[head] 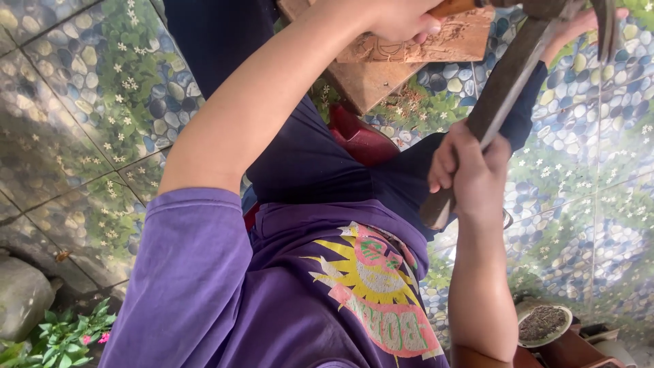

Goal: Carving a decorative face design into a wooden board using a hammer and a chisel.

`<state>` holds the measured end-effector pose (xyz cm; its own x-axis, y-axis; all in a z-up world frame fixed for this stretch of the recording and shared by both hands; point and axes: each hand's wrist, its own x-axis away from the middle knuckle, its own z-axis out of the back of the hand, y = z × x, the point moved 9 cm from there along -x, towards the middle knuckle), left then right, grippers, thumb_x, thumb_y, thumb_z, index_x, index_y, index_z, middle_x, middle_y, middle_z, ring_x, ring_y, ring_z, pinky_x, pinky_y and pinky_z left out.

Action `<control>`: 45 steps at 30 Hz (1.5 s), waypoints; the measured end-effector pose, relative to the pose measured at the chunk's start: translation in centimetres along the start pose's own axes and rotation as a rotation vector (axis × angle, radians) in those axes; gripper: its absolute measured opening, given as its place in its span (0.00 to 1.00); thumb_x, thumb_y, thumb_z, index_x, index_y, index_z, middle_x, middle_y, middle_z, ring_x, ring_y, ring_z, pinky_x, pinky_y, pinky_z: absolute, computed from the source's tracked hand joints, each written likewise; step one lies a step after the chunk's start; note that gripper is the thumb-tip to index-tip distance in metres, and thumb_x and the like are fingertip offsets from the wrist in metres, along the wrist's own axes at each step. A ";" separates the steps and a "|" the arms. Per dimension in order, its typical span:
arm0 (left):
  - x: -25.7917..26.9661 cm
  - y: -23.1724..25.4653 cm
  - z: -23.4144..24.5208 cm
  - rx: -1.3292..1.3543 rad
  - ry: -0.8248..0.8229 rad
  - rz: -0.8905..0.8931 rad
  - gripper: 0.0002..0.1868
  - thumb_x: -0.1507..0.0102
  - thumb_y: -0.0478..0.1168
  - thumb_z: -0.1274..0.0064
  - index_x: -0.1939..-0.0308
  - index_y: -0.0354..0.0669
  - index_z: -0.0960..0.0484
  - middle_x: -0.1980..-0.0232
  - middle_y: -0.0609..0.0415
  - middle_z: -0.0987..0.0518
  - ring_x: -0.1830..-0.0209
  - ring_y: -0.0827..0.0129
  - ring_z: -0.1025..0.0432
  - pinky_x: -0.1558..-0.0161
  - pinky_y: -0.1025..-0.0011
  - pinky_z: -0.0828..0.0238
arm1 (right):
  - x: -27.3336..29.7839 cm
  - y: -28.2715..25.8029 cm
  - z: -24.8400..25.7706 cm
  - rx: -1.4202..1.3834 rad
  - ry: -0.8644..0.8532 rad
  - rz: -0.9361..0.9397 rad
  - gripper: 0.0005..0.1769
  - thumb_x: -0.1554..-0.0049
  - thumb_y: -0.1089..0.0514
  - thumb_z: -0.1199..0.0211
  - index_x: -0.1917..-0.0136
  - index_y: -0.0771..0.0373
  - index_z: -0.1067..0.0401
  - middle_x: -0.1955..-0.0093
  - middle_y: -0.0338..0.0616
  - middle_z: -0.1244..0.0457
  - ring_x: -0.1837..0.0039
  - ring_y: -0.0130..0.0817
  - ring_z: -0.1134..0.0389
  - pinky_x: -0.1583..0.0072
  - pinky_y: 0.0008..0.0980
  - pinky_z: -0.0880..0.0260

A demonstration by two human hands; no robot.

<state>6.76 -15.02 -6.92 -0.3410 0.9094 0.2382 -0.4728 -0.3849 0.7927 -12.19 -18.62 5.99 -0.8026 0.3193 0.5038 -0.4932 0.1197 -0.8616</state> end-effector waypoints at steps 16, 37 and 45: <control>1.8 0.4 0.7 -0.032 0.038 -0.033 0.16 0.22 0.45 0.63 0.58 0.45 0.23 0.62 0.57 0.20 0.70 0.70 0.27 0.61 0.65 0.31 | 0.9 -2.0 0.4 -0.172 0.106 0.307 0.10 0.31 0.58 0.51 0.55 0.57 0.45 0.73 0.38 0.57 0.75 0.27 0.55 0.72 0.29 0.46; 0.7 1.3 -0.6 -0.109 0.976 0.078 0.17 0.42 0.42 0.34 0.60 0.44 0.28 0.75 0.57 0.21 0.79 0.69 0.21 0.81 0.70 0.23 | -3.0 4.3 3.4 -0.332 0.227 -0.108 0.11 0.38 0.54 0.48 0.63 0.55 0.41 0.73 0.31 0.58 0.76 0.21 0.60 0.73 0.25 0.57; -3.4 1.0 -4.9 -0.183 0.787 0.005 0.09 0.33 0.35 0.57 0.67 0.39 0.24 0.85 0.63 0.33 0.91 0.76 0.37 0.89 0.73 0.44 | -2.8 1.6 3.2 -0.278 0.223 -0.033 0.12 0.38 0.55 0.49 0.64 0.55 0.41 0.73 0.32 0.57 0.76 0.22 0.59 0.73 0.25 0.56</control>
